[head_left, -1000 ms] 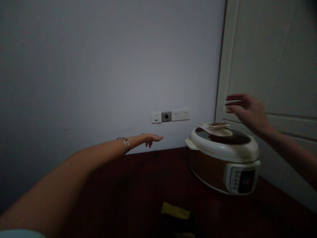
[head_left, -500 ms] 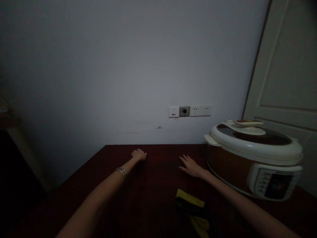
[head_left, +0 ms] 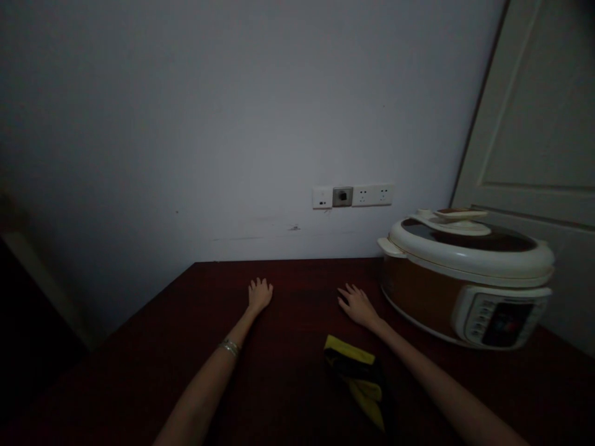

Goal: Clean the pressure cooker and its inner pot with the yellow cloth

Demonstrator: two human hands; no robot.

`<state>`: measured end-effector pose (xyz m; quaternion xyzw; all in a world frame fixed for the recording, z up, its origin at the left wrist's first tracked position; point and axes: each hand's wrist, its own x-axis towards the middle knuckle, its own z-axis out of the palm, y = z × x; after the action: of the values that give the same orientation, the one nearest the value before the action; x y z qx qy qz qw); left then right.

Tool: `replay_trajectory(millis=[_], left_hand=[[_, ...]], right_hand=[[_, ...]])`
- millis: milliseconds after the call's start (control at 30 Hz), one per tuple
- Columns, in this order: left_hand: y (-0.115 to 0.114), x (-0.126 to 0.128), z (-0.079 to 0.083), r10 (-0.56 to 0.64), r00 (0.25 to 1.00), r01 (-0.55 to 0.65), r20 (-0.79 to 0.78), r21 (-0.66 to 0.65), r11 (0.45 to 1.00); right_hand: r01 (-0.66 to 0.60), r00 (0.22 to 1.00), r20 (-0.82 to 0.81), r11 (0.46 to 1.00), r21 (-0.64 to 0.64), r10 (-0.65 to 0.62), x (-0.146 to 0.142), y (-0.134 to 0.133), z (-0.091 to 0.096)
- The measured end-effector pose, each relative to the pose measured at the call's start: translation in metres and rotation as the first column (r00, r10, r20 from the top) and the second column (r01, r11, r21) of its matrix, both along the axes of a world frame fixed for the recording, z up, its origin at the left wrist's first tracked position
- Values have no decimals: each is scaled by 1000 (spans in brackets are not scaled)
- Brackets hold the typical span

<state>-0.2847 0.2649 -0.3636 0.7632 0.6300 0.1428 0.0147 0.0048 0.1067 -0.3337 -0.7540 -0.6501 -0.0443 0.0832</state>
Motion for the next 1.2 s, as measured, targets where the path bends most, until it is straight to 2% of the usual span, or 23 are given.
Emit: replay_trajectory(millis=[300,600,800,933,1033,1100,1167,1200], left_hand=[[1,-1,-3,-5,1000,5,23,21,1000],[5,-2,-2,-10,999,11,36,-16,1000],[0,-2,1,-24,998,25,51,-24,999],[-9,-1,10,-37,996,40,77,-42,998],[-16,5,27,-131,986,136,99,-43,990],[-26,12,42,-274,955,280,113,-43,959],[-43,19,59,-441,888,451,130,-62,890],[-55,23,67,-527,838,540,140,-79,838]], right_hand=[[-12,1000,-8,1000,6,12,2,0,0],[-22,1000,-12,999,34,22,2,-1,0],[-23,998,-54,998,51,26,2,-2,0],[-21,992,-124,998,66,29,4,0,0],[-20,978,-206,997,76,36,10,2,7],[-44,962,-267,996,76,62,15,1,16],[-91,940,-323,994,69,108,19,-4,28],[-123,927,-348,990,64,137,19,-8,33]])
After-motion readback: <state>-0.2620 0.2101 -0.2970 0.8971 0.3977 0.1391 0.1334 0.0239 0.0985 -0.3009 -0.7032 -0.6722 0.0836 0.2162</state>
